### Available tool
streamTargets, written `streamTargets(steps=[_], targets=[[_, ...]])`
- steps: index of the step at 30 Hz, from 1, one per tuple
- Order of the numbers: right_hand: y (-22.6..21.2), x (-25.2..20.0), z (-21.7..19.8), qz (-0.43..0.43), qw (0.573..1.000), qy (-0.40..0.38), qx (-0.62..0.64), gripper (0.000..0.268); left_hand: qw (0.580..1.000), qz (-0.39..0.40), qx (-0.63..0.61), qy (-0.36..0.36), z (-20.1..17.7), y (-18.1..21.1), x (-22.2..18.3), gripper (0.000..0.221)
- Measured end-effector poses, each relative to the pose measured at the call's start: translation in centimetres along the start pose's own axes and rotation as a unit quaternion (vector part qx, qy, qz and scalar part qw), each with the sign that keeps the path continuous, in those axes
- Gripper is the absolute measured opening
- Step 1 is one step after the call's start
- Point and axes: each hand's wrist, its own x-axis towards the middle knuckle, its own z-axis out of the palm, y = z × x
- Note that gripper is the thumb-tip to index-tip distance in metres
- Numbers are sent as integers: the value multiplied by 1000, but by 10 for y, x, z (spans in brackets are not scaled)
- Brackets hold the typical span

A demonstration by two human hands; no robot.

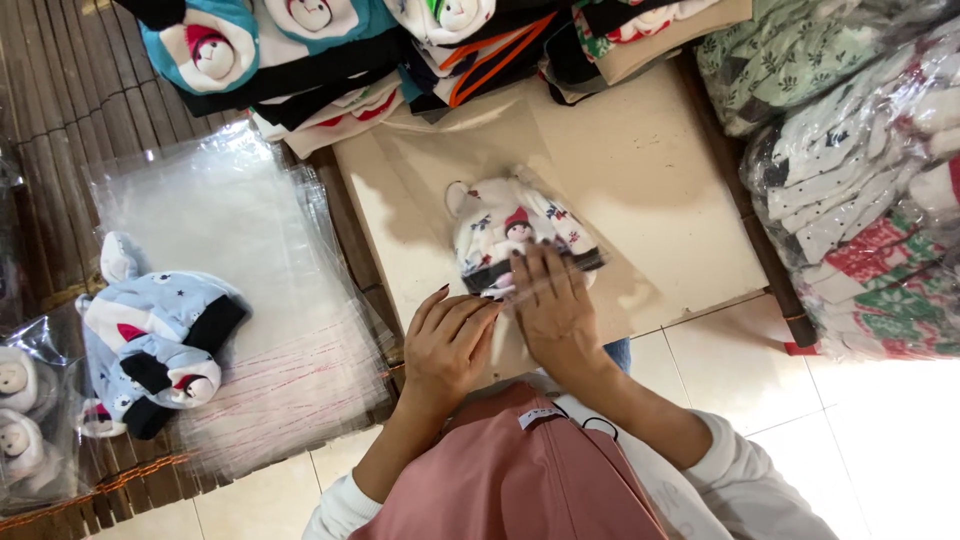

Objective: Packaging small fabric hats into individual plastic sleeves

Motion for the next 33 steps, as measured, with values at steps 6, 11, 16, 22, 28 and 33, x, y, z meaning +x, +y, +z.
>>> streamTargets(steps=[6, 11, 16, 22, 28, 33], targets=[[-10, 25, -38, -43, 950, 105, 292, 22, 999, -40, 10, -14, -14, -9, -10, 18], [-10, 3, 8, -46, 977, 92, 185, 79, 999, -47, 9, 3, -20, -16, -17, 14], [-19, 9, 18, -2, 984, 58, 169, 92, 998, -56, -23, 16, -19, -13, -10, 8], [-25, 23, -8, -38, 973, -27, 227, 74, 992, -112, -47, -22, -20, -13, -13, 33], [-16, 14, 5, -99, 964, -64, 236, 82, 990, -129, -22, -52, -26, -14, -16, 41], [-16, 18, -1, -78, 981, -34, 175, 90, 993, -105, 9, -45, -28, -17, -12, 32]])
